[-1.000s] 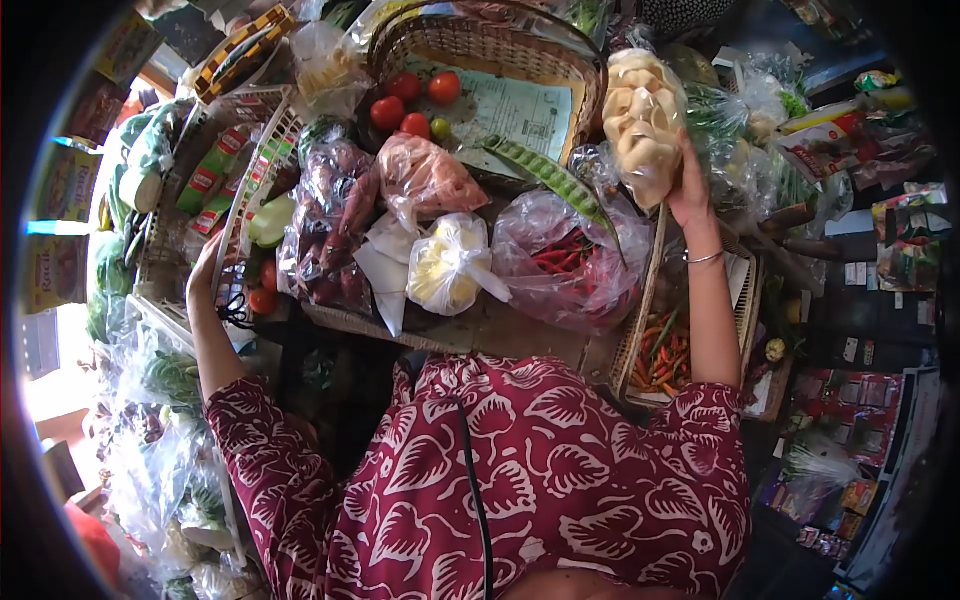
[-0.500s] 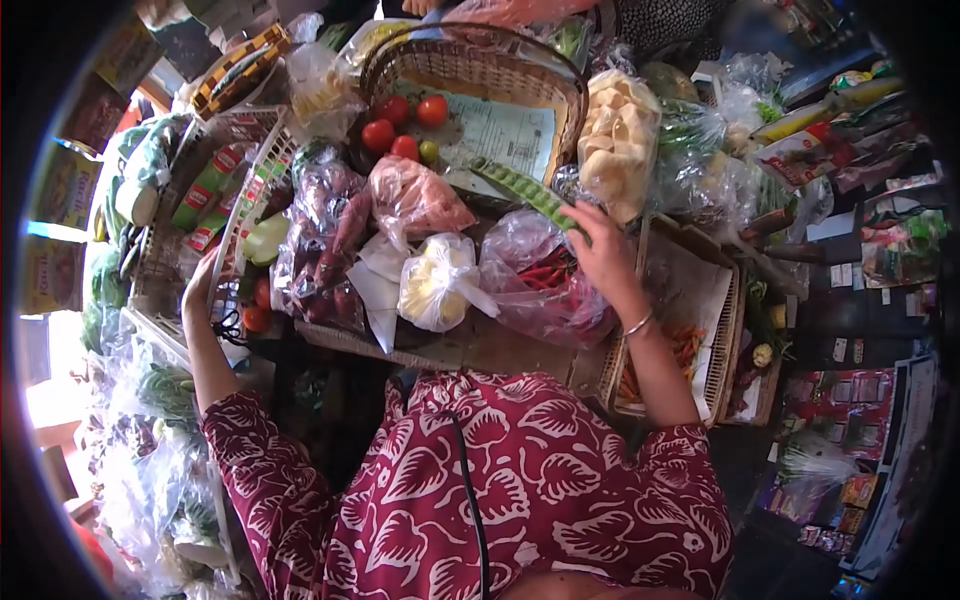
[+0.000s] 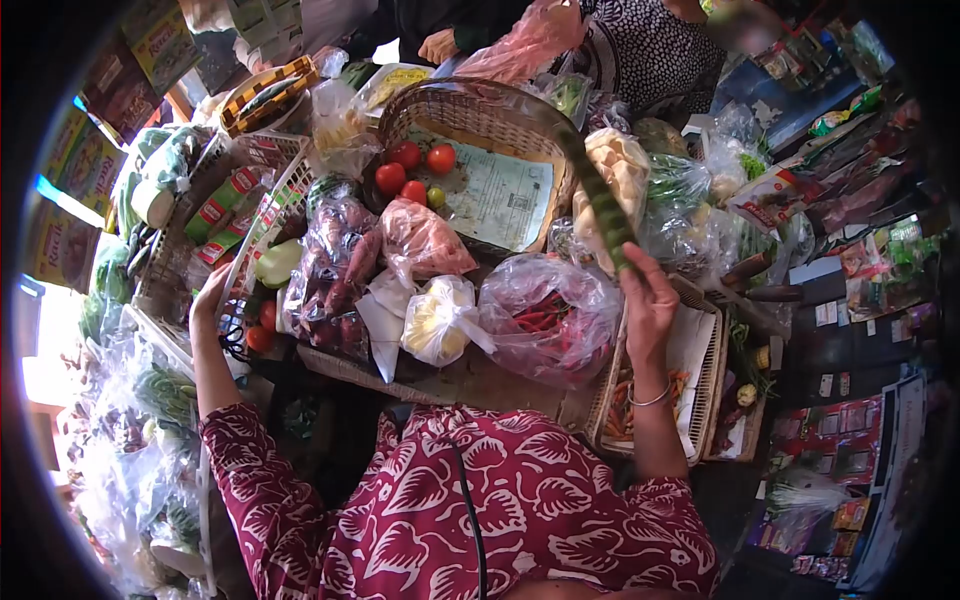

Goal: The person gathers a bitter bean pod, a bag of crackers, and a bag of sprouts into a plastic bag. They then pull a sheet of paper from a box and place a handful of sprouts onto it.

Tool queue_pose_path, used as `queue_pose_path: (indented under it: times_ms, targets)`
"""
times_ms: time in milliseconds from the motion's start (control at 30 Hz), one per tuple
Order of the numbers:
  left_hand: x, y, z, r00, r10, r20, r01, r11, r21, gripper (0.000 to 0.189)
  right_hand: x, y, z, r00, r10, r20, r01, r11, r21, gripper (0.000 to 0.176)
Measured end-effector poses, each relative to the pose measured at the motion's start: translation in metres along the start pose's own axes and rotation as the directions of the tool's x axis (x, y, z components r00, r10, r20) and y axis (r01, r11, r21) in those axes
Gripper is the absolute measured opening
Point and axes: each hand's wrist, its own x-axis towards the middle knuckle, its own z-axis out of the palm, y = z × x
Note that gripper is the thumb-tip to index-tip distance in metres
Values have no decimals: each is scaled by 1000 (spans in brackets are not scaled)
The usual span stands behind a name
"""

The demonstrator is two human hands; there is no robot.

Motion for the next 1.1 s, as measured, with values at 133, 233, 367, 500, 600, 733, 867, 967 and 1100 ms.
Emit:
queue_pose_path:
  times_ms: [133,233,367,500,600,733,867,967,1100]
  targets:
    - [-2,3,0,1000,1,-17,-1,1000,13,37,24,9,-3,992,3,-126,2,999,38,30]
    - [10,-8,-5,1000,20,-22,-20,1000,0,36,43,32,-4,992,21,-127,-25,999,-28,29]
    - [4,-3,-2,999,12,-44,-12,1000,-6,36,56,50,0,989,5,-150,-18,996,-90,29]
    - [-4,10,4,999,35,38,-35,999,10,39,56,38,-2,987,-153,-54,120,914,-387,29]
    - [-8,14,5,999,-40,-13,41,993,107,42,57,34,-8,998,-53,22,57,938,-342,30]
    - [-24,27,16,999,6,-51,-2,997,78,39,59,24,-11,992,-47,116,89,914,-396,32]
    - [-25,31,19,1000,8,-28,-8,1000,-16,33,62,18,-12,993,-62,102,97,921,-378,34]
    - [-21,25,16,999,43,-9,-44,995,-86,30,65,24,-15,993,-29,116,63,952,-300,36]
    - [-34,41,26,998,-19,-56,17,999,-31,32,65,26,-18,990,-8,142,47,960,-277,35]
